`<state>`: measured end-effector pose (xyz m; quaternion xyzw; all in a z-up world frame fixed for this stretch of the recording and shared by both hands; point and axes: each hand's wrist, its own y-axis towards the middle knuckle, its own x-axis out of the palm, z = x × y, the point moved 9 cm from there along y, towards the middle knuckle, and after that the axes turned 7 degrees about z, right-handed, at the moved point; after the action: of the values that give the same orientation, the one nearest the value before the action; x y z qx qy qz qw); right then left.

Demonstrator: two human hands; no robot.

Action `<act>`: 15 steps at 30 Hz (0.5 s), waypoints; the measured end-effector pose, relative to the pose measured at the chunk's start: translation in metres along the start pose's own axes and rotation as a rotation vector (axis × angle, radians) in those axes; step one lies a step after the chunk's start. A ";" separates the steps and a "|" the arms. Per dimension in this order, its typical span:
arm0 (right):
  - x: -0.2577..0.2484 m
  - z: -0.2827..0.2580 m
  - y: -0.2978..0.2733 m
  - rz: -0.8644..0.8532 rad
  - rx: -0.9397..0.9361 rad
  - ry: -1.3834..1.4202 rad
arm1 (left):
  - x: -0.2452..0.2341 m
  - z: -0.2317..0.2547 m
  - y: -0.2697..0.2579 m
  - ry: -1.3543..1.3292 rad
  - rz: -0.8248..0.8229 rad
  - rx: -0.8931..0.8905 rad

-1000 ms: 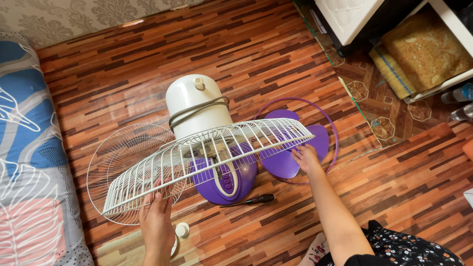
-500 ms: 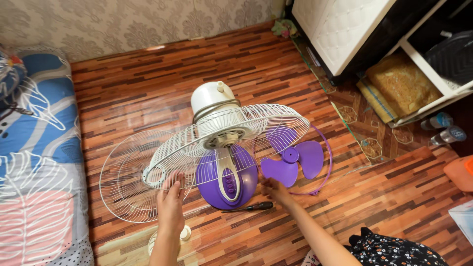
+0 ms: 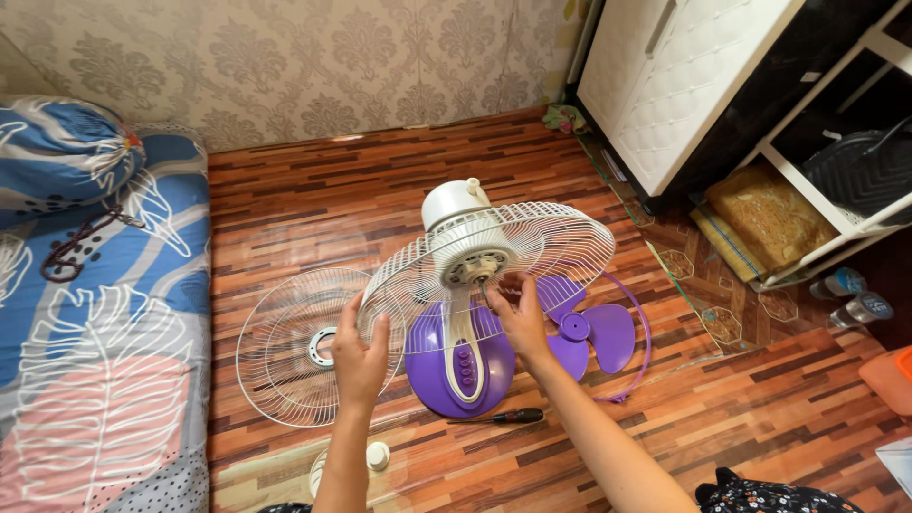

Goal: The person disassembles a purple and white electric fan on the floor. They remove the front grill, fan blades, and rear grill, then detach the motor head from the base, leaving the components separated on the floor.

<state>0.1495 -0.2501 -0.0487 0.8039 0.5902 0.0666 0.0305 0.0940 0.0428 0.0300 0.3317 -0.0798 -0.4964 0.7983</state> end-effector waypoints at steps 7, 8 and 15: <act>0.025 -0.048 0.004 0.177 -0.253 -0.300 | 0.012 -0.007 0.004 -0.064 -0.032 -0.085; 0.026 -0.051 0.006 0.209 -0.260 -0.343 | 0.018 -0.009 0.003 -0.089 -0.054 -0.135; 0.031 -0.067 0.002 0.360 -0.433 -0.511 | 0.023 -0.010 0.001 -0.203 -0.098 -0.242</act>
<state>0.1507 -0.2233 0.0199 0.8603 0.3852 -0.0086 0.3338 0.1107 0.0283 0.0185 0.1846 -0.0834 -0.5717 0.7951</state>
